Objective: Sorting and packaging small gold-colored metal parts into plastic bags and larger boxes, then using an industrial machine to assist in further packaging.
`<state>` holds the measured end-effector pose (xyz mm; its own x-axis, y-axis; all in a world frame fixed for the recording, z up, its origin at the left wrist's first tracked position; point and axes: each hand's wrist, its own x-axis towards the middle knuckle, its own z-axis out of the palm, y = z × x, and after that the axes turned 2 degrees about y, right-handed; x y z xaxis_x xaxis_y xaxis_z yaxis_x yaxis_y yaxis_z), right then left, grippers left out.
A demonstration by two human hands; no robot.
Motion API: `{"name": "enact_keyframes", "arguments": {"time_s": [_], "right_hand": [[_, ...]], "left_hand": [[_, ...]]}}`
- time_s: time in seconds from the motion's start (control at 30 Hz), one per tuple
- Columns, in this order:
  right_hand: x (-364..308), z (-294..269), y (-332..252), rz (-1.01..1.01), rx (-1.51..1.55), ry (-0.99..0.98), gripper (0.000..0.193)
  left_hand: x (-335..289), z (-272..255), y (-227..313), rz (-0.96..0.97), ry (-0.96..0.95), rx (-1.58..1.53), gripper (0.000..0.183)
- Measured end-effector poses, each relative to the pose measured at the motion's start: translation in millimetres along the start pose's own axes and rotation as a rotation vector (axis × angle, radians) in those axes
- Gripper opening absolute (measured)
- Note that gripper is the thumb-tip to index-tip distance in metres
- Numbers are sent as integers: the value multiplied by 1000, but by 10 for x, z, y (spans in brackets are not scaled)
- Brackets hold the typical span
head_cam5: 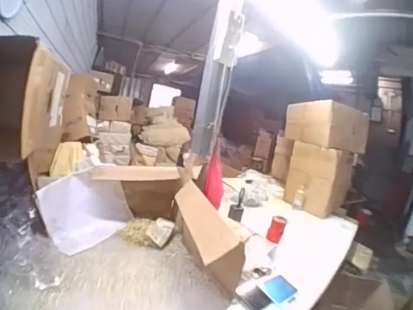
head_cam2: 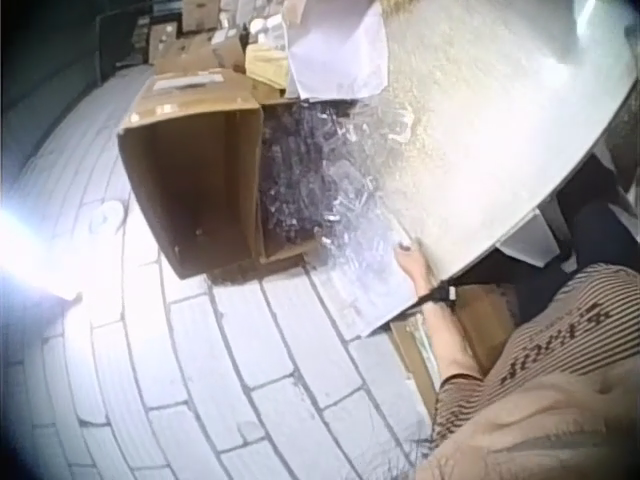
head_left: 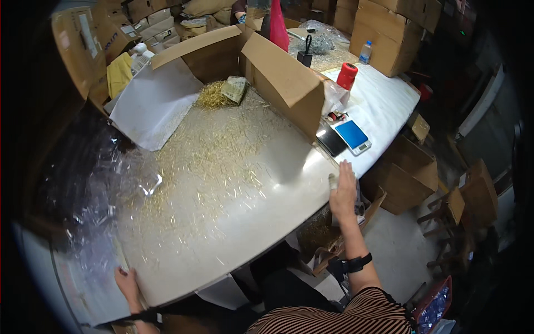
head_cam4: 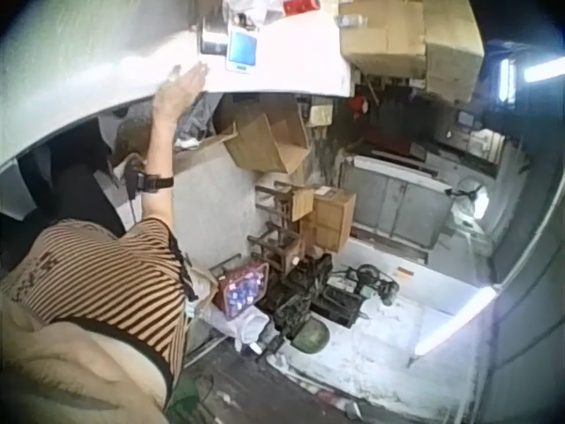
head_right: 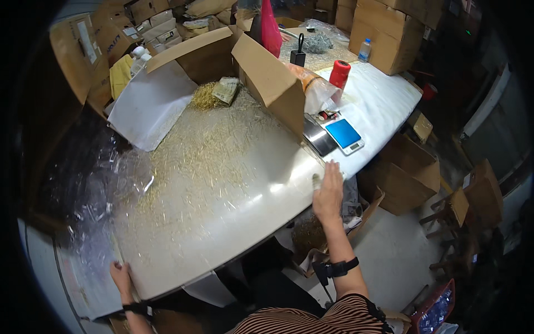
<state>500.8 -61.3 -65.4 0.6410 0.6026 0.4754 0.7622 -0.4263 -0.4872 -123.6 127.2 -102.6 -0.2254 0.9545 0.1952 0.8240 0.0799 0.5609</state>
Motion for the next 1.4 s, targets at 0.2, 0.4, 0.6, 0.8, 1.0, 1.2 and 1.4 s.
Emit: {"name": "enact_keyframes", "arguments": {"time_s": [0.2,0.4,0.6,0.8,1.0,1.2,1.4], "right_hand": [[-613,328,-149,-187,16,-145,55],[-835,534,-759,-342,-59,-309,62],[-956,563,-1263,-224,71,-365,67],[-1224,831,-1872,-277,73,-477,73],[-1255,1053,-2473,-302,10,-478,74],[-1113,1418,-2857,-539,-38,-605,65],[-1049,1275,-2830,-872,177,-876,57]], "left_hand": [[-147,-191,8,-148,18,-452,12],[-1284,-313,1223,-155,-126,-806,15],[-2239,-414,1390,-136,-173,-1041,9],[-2501,-453,1066,-252,-162,-1154,15],[-2595,-446,712,-415,-337,-1253,34],[-2756,-117,319,-590,-522,-1282,19],[-2918,-74,102,-654,-650,-1270,17]]}}
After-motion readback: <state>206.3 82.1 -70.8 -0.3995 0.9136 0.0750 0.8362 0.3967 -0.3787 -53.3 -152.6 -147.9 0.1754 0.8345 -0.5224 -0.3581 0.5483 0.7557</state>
